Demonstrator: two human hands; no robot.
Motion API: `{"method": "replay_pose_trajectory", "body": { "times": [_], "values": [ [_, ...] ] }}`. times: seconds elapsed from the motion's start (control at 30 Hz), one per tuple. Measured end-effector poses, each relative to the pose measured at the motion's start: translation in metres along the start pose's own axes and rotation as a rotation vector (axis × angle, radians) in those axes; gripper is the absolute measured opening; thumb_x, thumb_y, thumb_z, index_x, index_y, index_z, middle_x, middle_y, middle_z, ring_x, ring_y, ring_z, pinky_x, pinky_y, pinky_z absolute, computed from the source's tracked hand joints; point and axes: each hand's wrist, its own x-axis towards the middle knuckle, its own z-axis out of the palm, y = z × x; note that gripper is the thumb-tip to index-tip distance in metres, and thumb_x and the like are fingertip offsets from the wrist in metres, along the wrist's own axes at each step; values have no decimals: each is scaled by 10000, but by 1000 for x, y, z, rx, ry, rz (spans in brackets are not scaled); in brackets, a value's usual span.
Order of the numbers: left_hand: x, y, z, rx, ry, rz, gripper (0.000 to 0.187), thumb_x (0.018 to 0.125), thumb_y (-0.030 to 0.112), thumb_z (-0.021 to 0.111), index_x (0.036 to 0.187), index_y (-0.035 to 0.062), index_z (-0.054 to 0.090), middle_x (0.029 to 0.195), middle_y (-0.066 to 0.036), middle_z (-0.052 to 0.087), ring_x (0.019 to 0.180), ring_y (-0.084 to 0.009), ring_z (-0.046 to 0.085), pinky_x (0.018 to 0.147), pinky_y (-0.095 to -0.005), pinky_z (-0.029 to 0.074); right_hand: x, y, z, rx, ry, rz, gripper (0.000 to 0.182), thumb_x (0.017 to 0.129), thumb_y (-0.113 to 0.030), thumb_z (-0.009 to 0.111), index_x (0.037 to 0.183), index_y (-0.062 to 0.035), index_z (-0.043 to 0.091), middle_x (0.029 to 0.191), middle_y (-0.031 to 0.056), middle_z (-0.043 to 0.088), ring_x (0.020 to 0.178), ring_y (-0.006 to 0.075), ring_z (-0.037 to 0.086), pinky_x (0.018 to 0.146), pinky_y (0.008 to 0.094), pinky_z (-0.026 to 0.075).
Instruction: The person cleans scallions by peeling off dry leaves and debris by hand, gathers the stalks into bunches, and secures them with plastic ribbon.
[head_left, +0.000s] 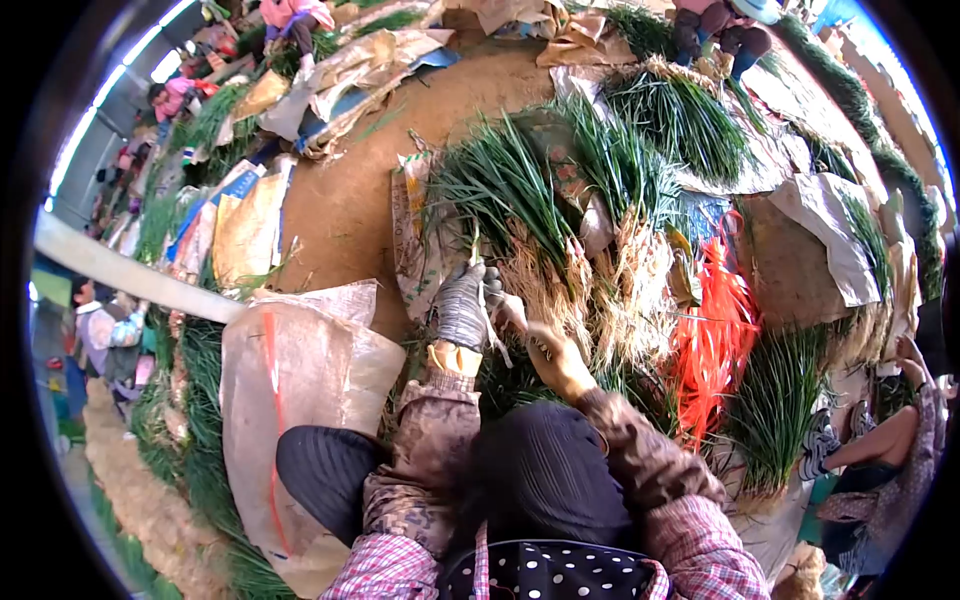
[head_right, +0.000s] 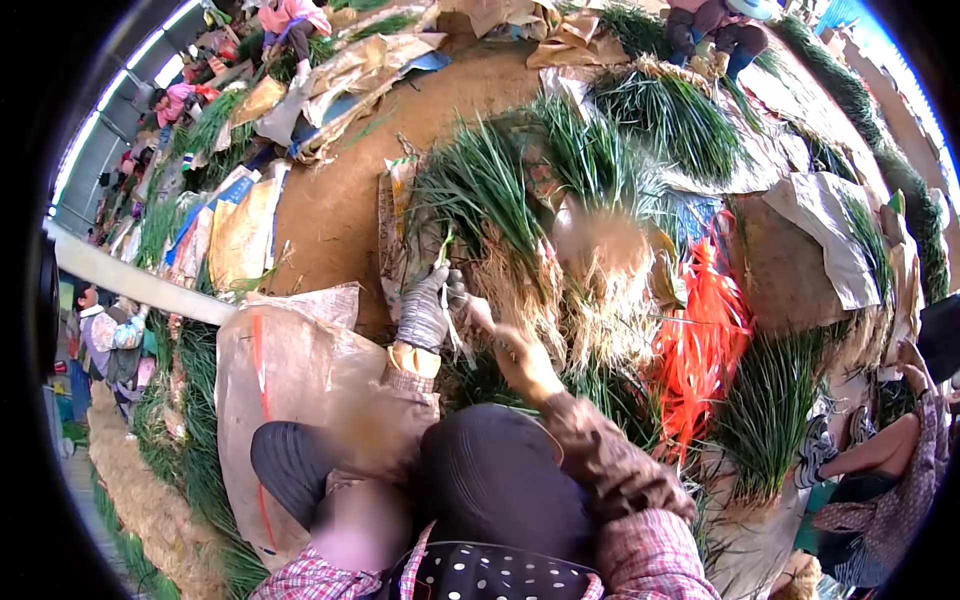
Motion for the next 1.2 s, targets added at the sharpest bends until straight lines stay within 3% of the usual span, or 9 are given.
{"method": "replay_pose_trajectory", "body": {
  "times": [0.13,0.27,0.53,0.67,0.73,0.87,1.0,1.13,1.2],
  "values": [
    [-67,25,71,85,-179,124,152,866,129,604,994,49,586,819,-66,633,623,-138,597,575,-292,542,-111,-4,-41,190,-33,468,210,838,-71,614,1038,-11,636,976,144,671,869,194,651,790,283,505],
    [-115,66,140,347,-459,513,163,878,163,594,966,27,588,791,-59,632,629,-136,606,590,-248,511,-159,13,-71,155,105,506,181,867,-37,589,1034,14,638,936,95,680,856,119,627,780,231,489],
    [-130,91,223,365,-506,562,274,883,105,564,1126,-18,533,818,-118,650,611,-124,604,574,-229,508,-128,-34,-85,309,169,485,197,888,-37,569,1070,22,617,986,96,669,920,120,615,828,213,463],
    [-45,54,188,597,-437,221,351,844,174,642,1118,-14,528,913,-128,652,747,-171,638,647,-235,543,-111,-41,-74,349,129,428,208,887,-23,558,1083,22,608,997,90,667,927,115,612,831,216,459],
    [-5,18,148,1453,-378,411,554,794,254,699,1221,-17,473,1026,-133,619,894,-164,607,771,-272,526,-106,-39,-76,333,109,421,211,886,-22,557,1087,21,606,1009,92,664,937,117,610,836,221,461],
    [-47,35,85,866,-431,-75,670,802,286,697,1316,-7,381,1156,-137,565,1022,-173,566,845,-289,479,-84,-23,-82,243,65,380,256,887,-56,560,1134,6,587,1067,138,647,974,180,620,878,256,477],
    [-71,-8,-11,297,-56,136,489,834,189,659,1240,-13,477,997,-114,621,803,-181,611,685,-290,502,-37,-36,-90,77,169,453,268,887,-67,556,1143,8,580,1056,136,651,970,171,619,855,259,489],
    [-67,-52,-38,598,391,-139,341,866,199,614,1180,81,552,1008,-59,646,778,-134,627,609,-252,489,4,-35,-93,-82,169,430,340,908,-263,550,1149,-25,580,981,122,655,821,154,624,705,277,526],
    [-66,-55,-22,532,201,-87,307,889,166,582,1179,70,552,1010,-50,652,774,-129,630,633,-263,498,35,-29,-94,148,249,558,422,891,-255,577,1222,-2,511,849,106,658,636,138,591,563,257,493]
  ]
}}
